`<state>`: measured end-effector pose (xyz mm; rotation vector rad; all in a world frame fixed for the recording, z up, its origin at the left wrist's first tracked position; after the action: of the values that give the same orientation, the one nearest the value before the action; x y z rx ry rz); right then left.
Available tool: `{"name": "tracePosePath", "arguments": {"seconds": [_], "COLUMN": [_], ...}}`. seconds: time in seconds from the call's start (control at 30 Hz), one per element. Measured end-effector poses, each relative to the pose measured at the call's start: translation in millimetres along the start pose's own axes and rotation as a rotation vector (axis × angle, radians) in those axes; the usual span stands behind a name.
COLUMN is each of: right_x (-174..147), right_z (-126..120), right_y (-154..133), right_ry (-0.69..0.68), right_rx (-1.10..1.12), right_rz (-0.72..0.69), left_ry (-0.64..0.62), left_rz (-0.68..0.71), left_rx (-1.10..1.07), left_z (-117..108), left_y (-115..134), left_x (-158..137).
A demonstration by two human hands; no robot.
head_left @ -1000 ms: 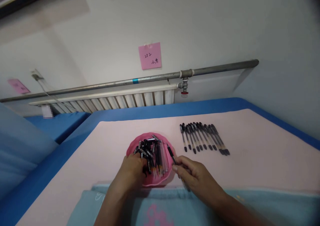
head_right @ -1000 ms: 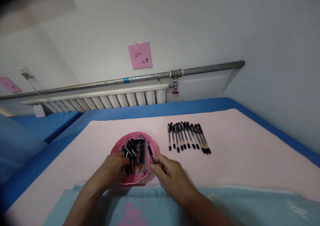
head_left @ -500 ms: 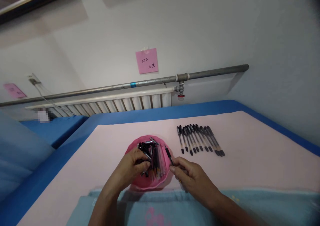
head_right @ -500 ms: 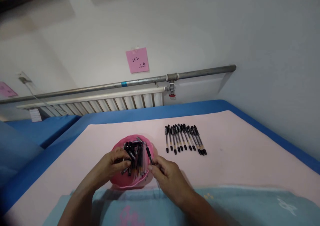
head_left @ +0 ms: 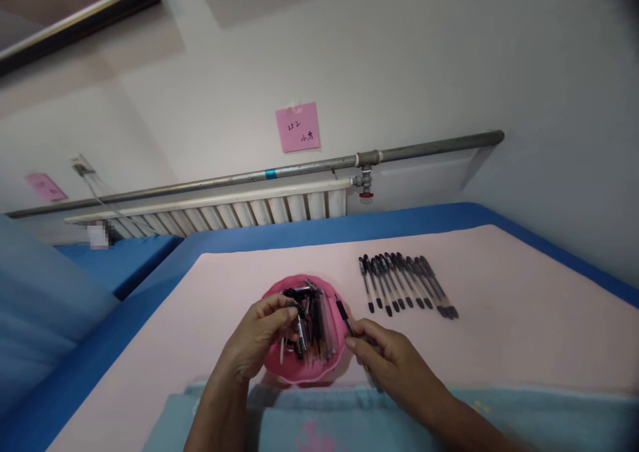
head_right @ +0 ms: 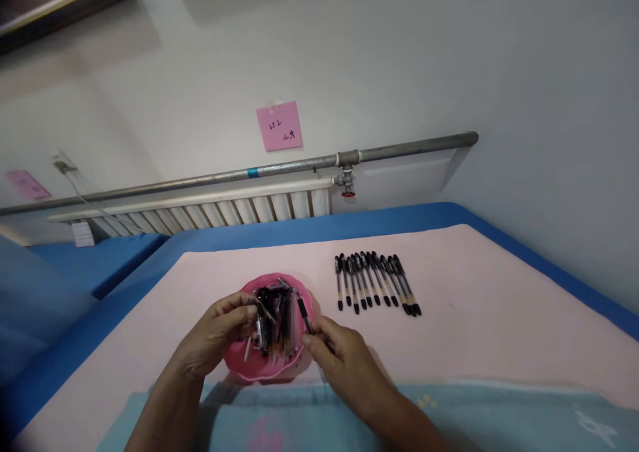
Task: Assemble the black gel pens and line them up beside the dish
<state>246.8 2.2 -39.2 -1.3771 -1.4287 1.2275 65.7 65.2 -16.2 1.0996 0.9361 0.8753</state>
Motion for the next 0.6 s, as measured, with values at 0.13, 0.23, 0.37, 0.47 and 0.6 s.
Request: {"name": "tracePosePath", "arguments": {"seconds": [0.13, 0.23, 0.37, 0.47, 0.6], "right_x": [0, 0, 1, 1, 1], "right_z": [0, 0, 0, 0, -1], "right_y": [0, -1, 0, 1, 2], "right_ry": [0.003, 0.006, 0.006, 0.018, 0.019], "right_rx": [-0.002, -0.019, -0.038, -0.073, -0.095], "right_rz": [0.004, 0.013, 0.008, -0.013, -0.017], "left_ry": [0.074, 0.131, 0.117, 0.126, 0.083], "left_rz": [0.042, 0.085, 0.076, 0.09, 0.143], "left_rx": [0.081, 0.27, 0.623, 0.884, 1.124], "left_z": [-8, -14, -16, -19, -18], "left_y": [4, 4, -1, -1, 0], "left_x": [0, 2, 5, 6, 6]}}
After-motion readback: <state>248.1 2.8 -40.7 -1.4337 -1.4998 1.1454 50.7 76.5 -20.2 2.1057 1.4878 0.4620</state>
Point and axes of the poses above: each hand's wrist, its own x-axis towards the middle knuckle, its own z-axis out of the palm, y = z × x, the point moved 5 cm from there along x, towards the middle knuckle, and after that the axes turned 3 degrees about z, right-handed, at the moved point
